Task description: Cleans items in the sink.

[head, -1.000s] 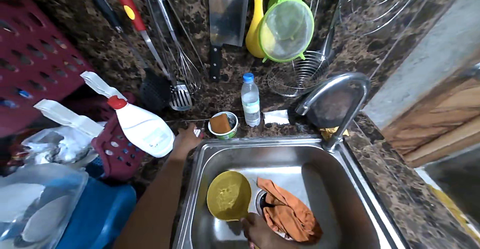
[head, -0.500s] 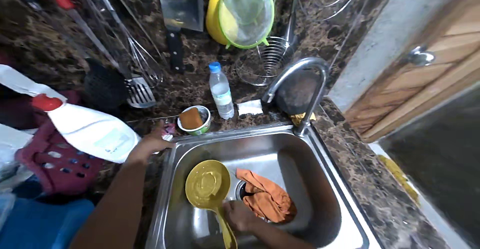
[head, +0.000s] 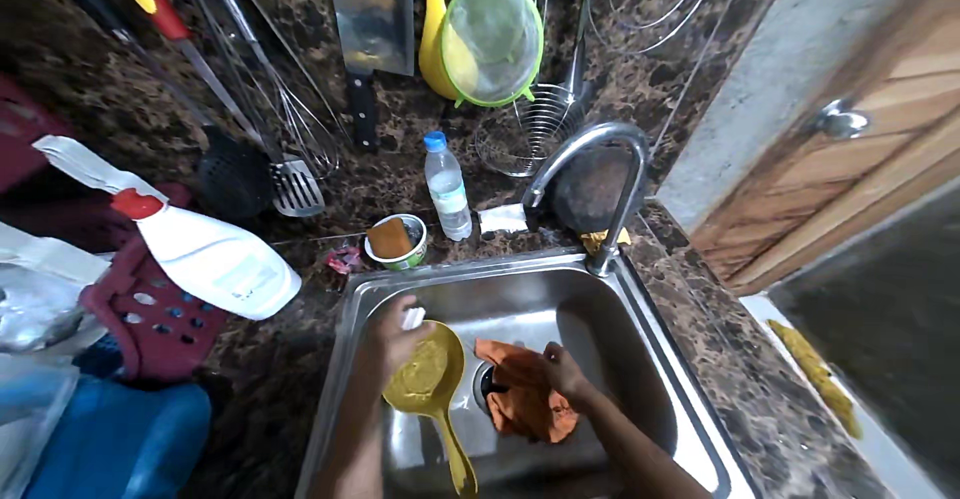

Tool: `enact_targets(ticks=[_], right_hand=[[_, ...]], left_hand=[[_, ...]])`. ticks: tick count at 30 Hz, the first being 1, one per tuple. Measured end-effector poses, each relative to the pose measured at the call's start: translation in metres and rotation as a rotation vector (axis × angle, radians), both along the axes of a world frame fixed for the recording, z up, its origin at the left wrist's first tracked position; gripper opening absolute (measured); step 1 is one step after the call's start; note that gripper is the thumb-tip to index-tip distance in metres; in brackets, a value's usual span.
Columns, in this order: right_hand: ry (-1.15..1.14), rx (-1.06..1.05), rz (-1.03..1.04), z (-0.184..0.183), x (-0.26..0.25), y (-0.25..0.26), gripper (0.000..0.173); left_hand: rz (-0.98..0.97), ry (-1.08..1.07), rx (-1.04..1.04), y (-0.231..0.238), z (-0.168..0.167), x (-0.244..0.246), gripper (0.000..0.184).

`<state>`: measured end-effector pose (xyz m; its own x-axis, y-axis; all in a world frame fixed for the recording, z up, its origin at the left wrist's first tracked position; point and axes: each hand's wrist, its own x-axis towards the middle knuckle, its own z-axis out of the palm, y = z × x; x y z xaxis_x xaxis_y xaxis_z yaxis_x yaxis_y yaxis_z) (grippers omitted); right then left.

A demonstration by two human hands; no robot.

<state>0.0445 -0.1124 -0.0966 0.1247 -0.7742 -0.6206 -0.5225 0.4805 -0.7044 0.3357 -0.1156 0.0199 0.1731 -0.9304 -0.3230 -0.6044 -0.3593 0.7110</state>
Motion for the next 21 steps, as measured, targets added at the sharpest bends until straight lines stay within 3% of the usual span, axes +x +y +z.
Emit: enact_targets(ticks=[3, 6, 9, 12, 16, 19, 21], right_hand=[[-0.35, -0.029, -0.221, 0.04, -0.003, 0.009, 0.03], [-0.778, -0.029, -0.319, 0.089, -0.013, 0.022, 0.017], [-1.208, -0.053, -0.518, 0.105, -0.028, 0.035, 0.028], [-1.151, -0.08, -0.695, 0.056, -0.023, 0.051, 0.036], [-1.06, 0.164, -0.539, 0.045, -0.003, 0.053, 0.044], [-1.1, 0.216, -0.622, 0.046, 0.012, 0.053, 0.055], [-1.154, 0.226, -0.706, 0.048, 0.019, 0.05, 0.066]], left_hand=[[-0.052, 0.295, 0.061, 0.013, -0.012, -0.046, 0.053], [-0.068, 0.423, 0.095, 0.021, -0.031, -0.075, 0.048], [0.012, 0.543, 0.112, 0.026, -0.037, -0.097, 0.047], [0.133, 0.621, 0.071, 0.029, -0.034, -0.116, 0.046], [0.215, 0.562, -0.116, 0.03, -0.027, -0.138, 0.056], [0.053, 0.471, -0.134, 0.034, -0.031, -0.15, 0.075], [-0.068, 0.367, -0.121, 0.031, -0.04, -0.143, 0.076]])
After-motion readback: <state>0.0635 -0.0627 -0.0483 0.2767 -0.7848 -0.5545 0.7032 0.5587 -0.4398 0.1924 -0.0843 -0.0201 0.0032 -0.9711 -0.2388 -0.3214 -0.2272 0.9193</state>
